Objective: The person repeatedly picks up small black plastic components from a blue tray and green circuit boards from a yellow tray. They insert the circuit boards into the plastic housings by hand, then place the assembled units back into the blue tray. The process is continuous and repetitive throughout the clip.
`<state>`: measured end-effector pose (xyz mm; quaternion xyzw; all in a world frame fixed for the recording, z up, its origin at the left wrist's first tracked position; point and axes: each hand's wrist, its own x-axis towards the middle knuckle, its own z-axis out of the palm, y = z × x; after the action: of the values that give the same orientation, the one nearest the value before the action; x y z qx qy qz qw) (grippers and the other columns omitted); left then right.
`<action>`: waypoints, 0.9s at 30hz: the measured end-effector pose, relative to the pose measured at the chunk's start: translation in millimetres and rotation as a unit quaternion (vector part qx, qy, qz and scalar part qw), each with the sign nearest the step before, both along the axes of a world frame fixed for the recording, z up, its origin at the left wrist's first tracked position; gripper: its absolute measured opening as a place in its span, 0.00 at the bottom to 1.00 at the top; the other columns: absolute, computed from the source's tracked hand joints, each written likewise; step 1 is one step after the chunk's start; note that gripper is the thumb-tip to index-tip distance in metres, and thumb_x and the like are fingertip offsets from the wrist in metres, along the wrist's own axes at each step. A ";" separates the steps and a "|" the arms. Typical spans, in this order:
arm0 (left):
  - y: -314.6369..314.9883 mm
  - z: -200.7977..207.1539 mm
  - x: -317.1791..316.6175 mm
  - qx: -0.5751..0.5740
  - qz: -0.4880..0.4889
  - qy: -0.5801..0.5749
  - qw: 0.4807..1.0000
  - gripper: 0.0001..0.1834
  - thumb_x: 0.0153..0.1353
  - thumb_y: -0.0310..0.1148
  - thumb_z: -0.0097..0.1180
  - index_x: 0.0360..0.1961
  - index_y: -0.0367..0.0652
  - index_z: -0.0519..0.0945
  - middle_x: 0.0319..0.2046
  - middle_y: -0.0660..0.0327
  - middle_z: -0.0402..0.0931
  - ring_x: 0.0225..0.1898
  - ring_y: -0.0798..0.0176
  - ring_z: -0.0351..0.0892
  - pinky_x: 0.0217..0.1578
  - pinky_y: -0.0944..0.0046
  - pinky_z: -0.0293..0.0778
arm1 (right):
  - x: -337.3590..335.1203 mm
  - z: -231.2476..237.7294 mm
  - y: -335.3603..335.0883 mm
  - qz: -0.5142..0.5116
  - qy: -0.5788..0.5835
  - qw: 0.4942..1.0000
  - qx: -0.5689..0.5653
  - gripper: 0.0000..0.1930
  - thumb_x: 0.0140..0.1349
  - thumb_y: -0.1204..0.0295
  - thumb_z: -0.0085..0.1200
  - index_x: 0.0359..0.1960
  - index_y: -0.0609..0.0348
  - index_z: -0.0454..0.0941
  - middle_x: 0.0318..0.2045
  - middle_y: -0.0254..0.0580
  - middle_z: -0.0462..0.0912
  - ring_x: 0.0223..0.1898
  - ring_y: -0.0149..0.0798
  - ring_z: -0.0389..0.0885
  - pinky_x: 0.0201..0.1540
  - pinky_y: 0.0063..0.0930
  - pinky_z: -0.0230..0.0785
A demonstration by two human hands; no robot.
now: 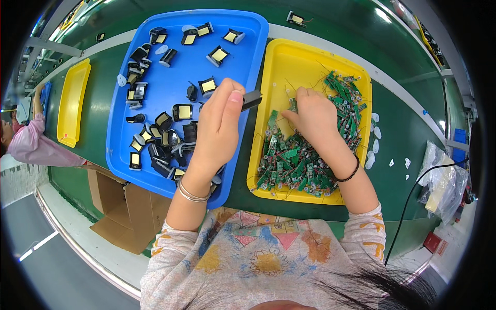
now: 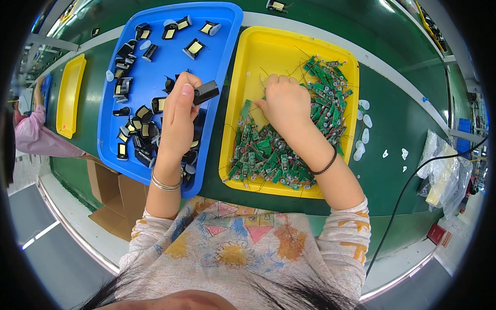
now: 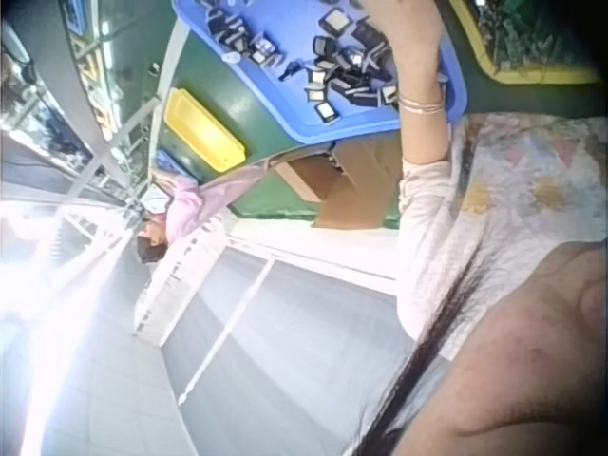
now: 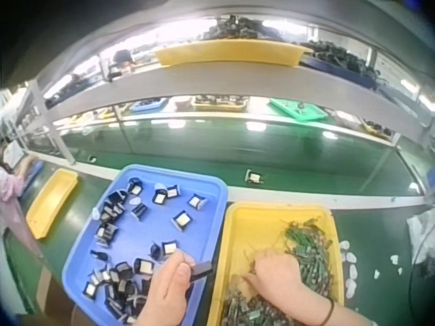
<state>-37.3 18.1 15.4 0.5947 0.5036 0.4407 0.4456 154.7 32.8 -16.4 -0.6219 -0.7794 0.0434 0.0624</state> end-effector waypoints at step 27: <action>-15.5 -9.0 36.1 -0.096 -0.117 -0.232 0.961 0.14 0.48 0.24 0.61 0.37 0.35 0.75 0.42 0.55 0.73 0.40 0.66 0.75 0.40 0.66 0.75 | 15.2 33.5 -42.6 0.098 0.642 0.754 -0.099 0.12 0.55 0.82 0.53 0.41 0.67 0.66 0.28 0.44 0.79 0.29 0.31 0.80 0.30 0.17 0.70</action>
<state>-1.2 2.6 6.3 0.4852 0.3530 0.4611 0.6537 169.9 -9.8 17.1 -0.3709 -0.6042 0.5152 0.4817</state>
